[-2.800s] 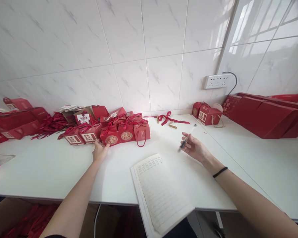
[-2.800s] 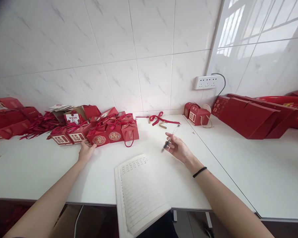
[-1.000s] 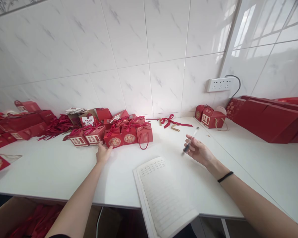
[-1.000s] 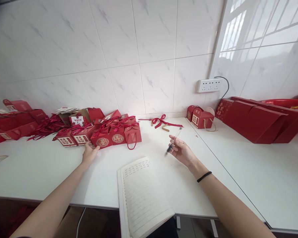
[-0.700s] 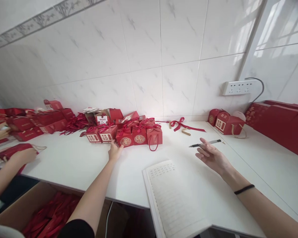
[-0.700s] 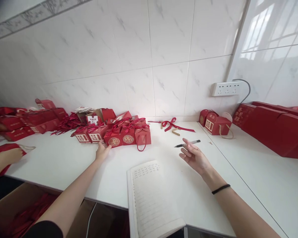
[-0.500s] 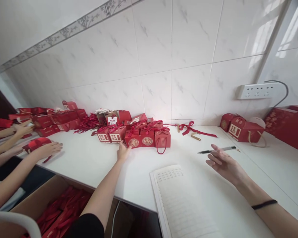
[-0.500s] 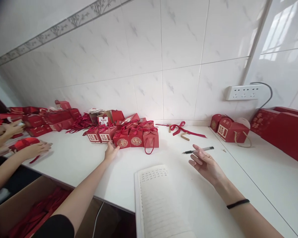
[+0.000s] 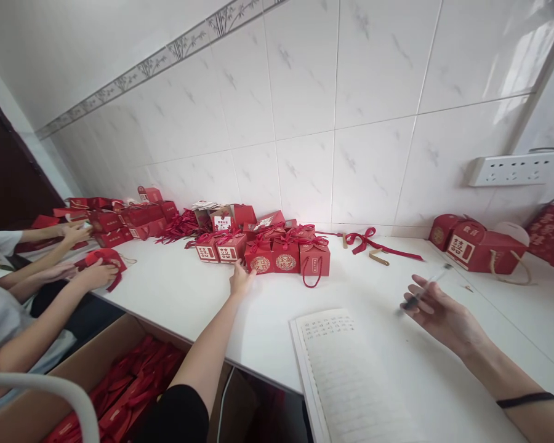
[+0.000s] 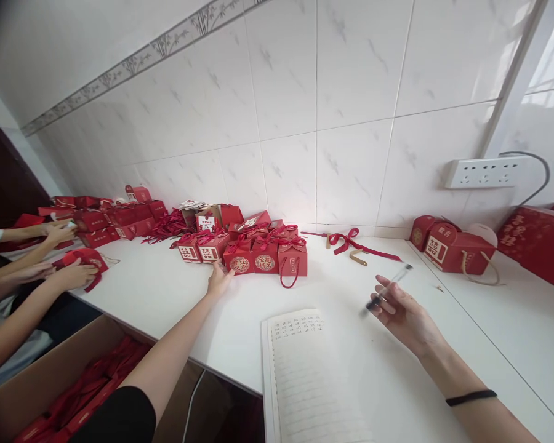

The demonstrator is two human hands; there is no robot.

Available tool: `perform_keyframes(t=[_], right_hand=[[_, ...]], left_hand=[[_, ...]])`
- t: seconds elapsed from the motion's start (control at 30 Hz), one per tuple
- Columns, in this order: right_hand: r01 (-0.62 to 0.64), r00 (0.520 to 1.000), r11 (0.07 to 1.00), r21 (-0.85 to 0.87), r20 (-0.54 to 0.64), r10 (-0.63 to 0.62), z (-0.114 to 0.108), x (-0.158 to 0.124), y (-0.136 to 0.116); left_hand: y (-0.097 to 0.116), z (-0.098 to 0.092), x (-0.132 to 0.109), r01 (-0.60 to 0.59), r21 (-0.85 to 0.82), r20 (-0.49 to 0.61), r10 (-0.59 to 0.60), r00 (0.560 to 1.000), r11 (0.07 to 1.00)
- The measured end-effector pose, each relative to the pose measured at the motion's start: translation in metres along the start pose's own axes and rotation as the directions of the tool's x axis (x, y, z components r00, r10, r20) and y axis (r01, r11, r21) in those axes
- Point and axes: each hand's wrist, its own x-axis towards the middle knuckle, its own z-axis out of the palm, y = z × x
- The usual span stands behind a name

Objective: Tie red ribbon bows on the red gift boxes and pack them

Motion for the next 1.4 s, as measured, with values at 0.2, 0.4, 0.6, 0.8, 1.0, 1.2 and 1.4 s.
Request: perform_keyframes(t=[0.2,0.4,0.6,0.8,1.0,1.2,1.4], right_hand=[[0.023,1.0,0.999,-0.022,0.019,-0.023,0.0,0.001,0.001],[0.034,0.999,0.997,-0.063,0.017,-0.033,-0.003,0.002,0.002],[0.011,0.999,1.0,0.007,0.03,-0.011,0.003,-0.001,0.001],[0.027,0.999,0.998,0.053,0.043,-0.029,0.006,0.0,-0.004],[0.127,0.989,0.992,0.016,-0.084,-0.125,-0.001,0.01,-0.009],[0.471,0.839,0.779,-0.413,-0.063,-0.541,-0.001,0.008,-0.004],[0.411,0.678,-0.041,-0.911,0.335,-0.654,-0.006,0.01,0.009]], left_hand=[[0.0,0.0,-0.001,0.0,-0.002,-0.002,0.0,1.0,1.0],[0.0,-0.001,0.0,0.0,0.003,-0.004,0.0,1.0,1.0],[-0.001,0.0,0.001,0.003,0.01,0.003,-0.003,1.0,1.0],[-0.001,-0.001,0.0,0.001,-0.007,-0.006,-0.001,1.0,1.0],[-0.002,-0.002,0.002,-0.005,-0.012,-0.028,0.004,1.0,1.0],[-0.001,0.0,0.005,0.013,0.01,-0.018,-0.013,1.0,1.0],[0.002,0.0,0.005,0.015,0.002,-0.002,-0.015,1.0,1.0]])
